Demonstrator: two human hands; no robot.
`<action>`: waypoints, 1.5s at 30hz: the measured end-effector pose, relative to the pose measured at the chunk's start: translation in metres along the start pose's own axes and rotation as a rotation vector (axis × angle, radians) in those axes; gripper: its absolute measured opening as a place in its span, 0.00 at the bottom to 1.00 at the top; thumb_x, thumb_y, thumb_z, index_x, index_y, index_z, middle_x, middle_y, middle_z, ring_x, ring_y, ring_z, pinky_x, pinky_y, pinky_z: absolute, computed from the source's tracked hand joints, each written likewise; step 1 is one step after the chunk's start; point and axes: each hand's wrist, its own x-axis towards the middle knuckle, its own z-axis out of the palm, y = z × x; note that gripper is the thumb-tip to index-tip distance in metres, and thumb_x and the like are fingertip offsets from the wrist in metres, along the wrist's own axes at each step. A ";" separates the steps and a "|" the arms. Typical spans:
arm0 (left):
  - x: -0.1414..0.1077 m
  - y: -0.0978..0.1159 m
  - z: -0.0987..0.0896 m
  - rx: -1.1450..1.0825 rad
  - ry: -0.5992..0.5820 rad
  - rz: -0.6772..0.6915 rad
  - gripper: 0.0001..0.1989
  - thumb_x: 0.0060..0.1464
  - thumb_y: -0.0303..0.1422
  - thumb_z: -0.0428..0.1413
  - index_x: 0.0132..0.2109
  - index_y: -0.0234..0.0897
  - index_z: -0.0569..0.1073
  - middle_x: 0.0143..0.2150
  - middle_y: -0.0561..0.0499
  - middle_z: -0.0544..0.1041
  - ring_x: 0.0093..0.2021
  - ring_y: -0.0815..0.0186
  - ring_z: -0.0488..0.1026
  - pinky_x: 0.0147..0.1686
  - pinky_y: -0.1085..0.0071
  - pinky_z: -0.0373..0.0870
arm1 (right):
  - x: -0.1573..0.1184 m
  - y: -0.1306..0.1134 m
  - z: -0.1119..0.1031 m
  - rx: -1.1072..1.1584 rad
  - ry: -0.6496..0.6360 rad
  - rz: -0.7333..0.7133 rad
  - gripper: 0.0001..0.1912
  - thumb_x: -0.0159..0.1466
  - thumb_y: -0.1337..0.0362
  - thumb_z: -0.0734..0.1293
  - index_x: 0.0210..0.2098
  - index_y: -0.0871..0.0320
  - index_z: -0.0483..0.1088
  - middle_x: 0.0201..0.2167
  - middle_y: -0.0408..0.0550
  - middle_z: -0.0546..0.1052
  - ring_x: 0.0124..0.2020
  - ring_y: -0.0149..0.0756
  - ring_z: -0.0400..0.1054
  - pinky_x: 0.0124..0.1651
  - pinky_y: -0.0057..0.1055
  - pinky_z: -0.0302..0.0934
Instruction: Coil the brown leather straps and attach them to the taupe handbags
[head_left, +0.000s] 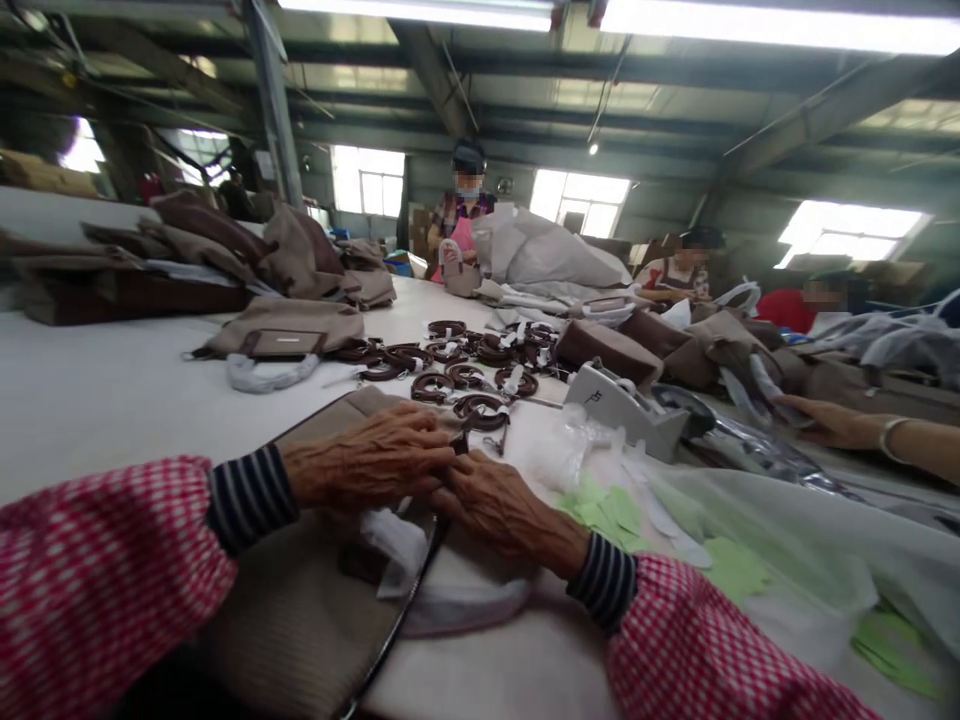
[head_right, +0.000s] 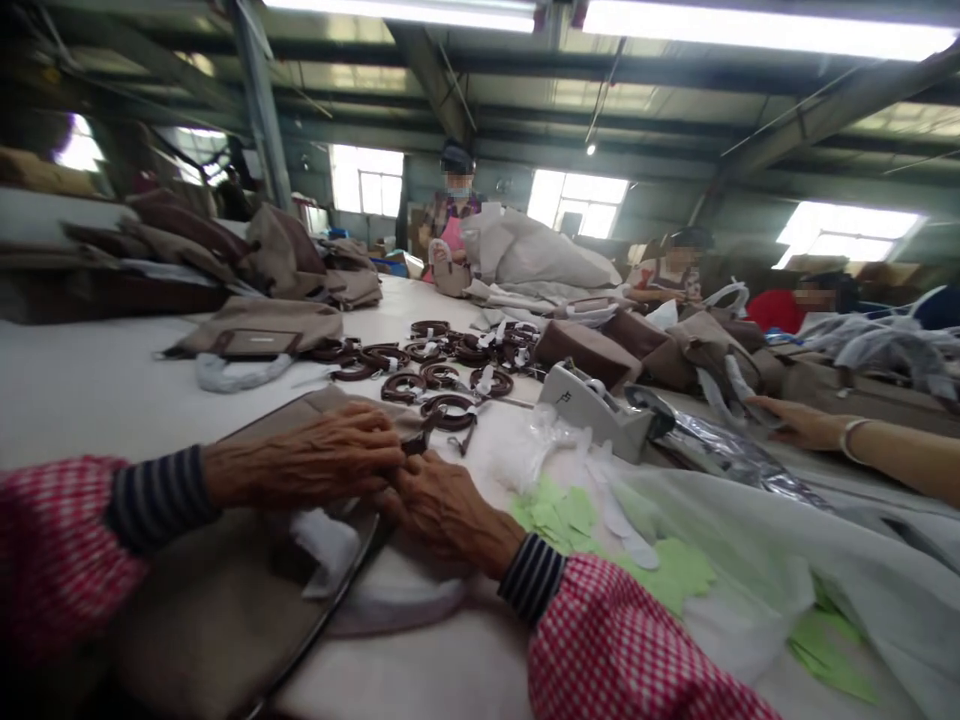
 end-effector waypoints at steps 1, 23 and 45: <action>-0.005 -0.007 -0.001 0.035 -0.024 0.039 0.06 0.71 0.35 0.56 0.45 0.41 0.76 0.47 0.48 0.79 0.47 0.57 0.72 0.53 0.59 0.63 | -0.001 -0.001 -0.001 -0.034 -0.033 -0.042 0.15 0.80 0.59 0.56 0.49 0.57 0.72 0.46 0.51 0.77 0.45 0.41 0.67 0.49 0.37 0.63; -0.022 -0.020 0.007 -0.567 0.178 -0.520 0.18 0.45 0.28 0.51 0.46 0.37 0.73 0.45 0.50 0.76 0.45 0.59 0.72 0.46 0.66 0.67 | 0.009 -0.004 -0.008 0.119 -0.071 0.292 0.09 0.71 0.69 0.66 0.49 0.59 0.74 0.45 0.51 0.77 0.46 0.39 0.70 0.50 0.34 0.62; -0.025 -0.042 0.021 -1.101 0.309 -0.771 0.20 0.36 0.31 0.59 0.41 0.36 0.79 0.47 0.46 0.82 0.50 0.53 0.76 0.49 0.61 0.71 | 0.049 0.016 -0.015 0.017 -0.101 0.417 0.11 0.74 0.66 0.63 0.42 0.57 0.79 0.34 0.48 0.80 0.30 0.35 0.66 0.34 0.32 0.47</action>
